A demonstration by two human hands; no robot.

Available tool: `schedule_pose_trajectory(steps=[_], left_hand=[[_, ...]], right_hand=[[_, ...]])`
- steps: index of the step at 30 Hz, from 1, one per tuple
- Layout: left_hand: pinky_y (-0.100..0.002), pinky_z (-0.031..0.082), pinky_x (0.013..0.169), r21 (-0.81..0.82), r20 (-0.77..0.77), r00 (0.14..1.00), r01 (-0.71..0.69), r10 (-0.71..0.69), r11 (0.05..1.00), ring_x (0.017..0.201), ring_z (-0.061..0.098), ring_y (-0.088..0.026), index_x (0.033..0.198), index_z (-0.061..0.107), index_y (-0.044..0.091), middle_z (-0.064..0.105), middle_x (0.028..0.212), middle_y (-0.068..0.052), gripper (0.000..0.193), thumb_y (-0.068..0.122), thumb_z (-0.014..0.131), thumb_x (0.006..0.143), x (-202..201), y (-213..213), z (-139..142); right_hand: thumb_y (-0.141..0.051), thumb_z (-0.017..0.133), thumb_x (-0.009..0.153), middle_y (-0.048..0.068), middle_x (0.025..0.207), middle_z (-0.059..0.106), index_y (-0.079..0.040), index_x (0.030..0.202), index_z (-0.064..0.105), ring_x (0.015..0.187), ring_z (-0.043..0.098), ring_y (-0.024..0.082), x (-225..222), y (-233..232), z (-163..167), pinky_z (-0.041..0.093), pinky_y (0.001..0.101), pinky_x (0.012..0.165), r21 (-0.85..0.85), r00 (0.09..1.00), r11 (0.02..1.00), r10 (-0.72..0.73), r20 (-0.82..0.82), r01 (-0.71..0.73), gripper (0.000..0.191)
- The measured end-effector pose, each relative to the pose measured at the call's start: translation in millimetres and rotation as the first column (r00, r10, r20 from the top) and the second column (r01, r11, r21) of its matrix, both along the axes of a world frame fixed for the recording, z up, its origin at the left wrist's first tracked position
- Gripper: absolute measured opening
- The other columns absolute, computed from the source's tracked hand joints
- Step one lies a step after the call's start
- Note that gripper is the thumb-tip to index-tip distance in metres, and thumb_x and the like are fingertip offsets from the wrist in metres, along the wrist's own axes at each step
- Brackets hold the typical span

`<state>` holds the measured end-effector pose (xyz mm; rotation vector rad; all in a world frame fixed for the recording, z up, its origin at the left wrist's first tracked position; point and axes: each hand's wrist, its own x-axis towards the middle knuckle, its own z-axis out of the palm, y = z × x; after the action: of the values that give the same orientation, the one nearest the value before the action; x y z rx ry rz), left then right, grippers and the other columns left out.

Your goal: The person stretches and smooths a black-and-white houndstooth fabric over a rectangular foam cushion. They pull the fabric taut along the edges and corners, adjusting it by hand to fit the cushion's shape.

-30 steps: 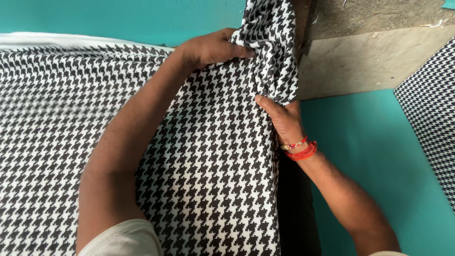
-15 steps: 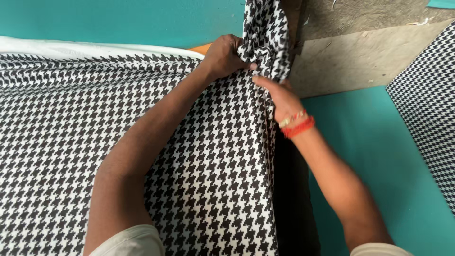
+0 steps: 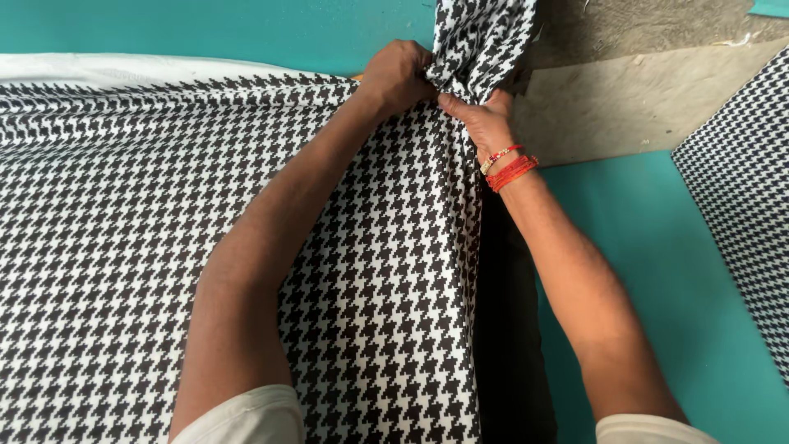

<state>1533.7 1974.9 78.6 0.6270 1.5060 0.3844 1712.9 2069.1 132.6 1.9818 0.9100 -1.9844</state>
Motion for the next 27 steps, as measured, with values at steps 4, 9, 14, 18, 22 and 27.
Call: schedule_pose_trajectory(steps=[4,9,14,18,22,27], left_hand=[[-0.047,0.056,0.068,0.139,-0.19,0.982,0.046,-0.019,0.989,0.079,0.069,-0.038,0.078,0.073,0.006,0.072,0.08,-0.017,0.036,0.033,0.093,0.066,3.8,4.6,-1.7],[-0.047,0.056,0.074,0.111,-0.181,0.983,0.048,-0.028,0.993,0.084,0.07,-0.036,0.085,0.073,0.007,0.073,0.085,-0.015,0.037,0.038,0.09,0.072,2.3,6.2,1.2],[-0.044,0.056,0.077,0.035,-0.04,0.978,0.207,-0.205,0.978,0.083,0.07,-0.035,0.09,0.073,0.009,0.073,0.089,-0.014,0.038,0.041,0.089,0.076,-17.0,23.6,-7.6],[-0.045,0.057,0.076,0.101,-0.215,0.95,0.252,-0.227,0.962,0.087,0.07,-0.036,0.089,0.076,0.012,0.074,0.091,-0.013,0.019,0.022,0.083,0.074,-15.0,21.4,-6.0],[-0.045,0.058,0.073,0.247,-0.386,0.922,0.078,0.024,0.966,0.087,0.072,-0.036,0.096,0.075,0.013,0.076,0.101,-0.011,0.023,0.005,0.076,0.075,-1.0,6.5,5.5],[-0.048,0.057,0.076,0.116,-0.301,0.948,0.142,-0.101,0.983,0.092,0.07,-0.039,0.103,0.069,0.011,0.073,0.095,-0.014,0.035,0.019,0.084,0.072,-4.5,13.0,4.5]], right_hand=[[-0.003,0.09,0.08,0.004,0.112,0.075,-0.004,0.12,0.067,0.099,0.072,0.014,0.2,1.8,3.3,0.06,0.0294,0.09,-0.056,0.999,0.998,0.005,-0.05,-0.008,0.046],[-0.005,0.088,0.084,0.003,0.108,0.077,-0.004,0.113,0.074,0.093,0.071,0.013,-4.3,-5.3,5.6,0.059,0.029,0.086,-0.055,0.999,0.998,0.004,-0.053,-0.006,0.032],[-0.001,0.081,0.081,0.003,0.11,0.077,-0.003,0.112,0.075,0.095,0.072,0.013,-14.6,-11.5,0.4,0.058,0.0295,0.087,0.108,0.996,0.993,0.048,-0.071,-0.041,0.031],[-0.006,0.083,0.083,0.006,0.108,0.08,-0.001,0.11,0.076,0.094,0.073,0.015,-22.4,-10.6,0.5,0.057,0.03,0.086,0.244,0.963,0.931,0.267,0.05,-0.271,0.028],[-0.009,0.085,0.083,0.008,0.106,0.08,0.0,0.107,0.077,0.093,0.074,0.017,-31.1,-10.0,1.8,0.058,0.032,0.086,0.216,0.96,0.936,0.263,0.099,-0.278,0.027],[-0.006,0.083,0.081,0.009,0.109,0.078,0.001,0.111,0.072,0.097,0.073,0.02,-36.0,-12.2,-3.2,0.056,0.0339,0.089,0.34,0.972,0.914,0.237,-0.005,-0.221,0.032]])
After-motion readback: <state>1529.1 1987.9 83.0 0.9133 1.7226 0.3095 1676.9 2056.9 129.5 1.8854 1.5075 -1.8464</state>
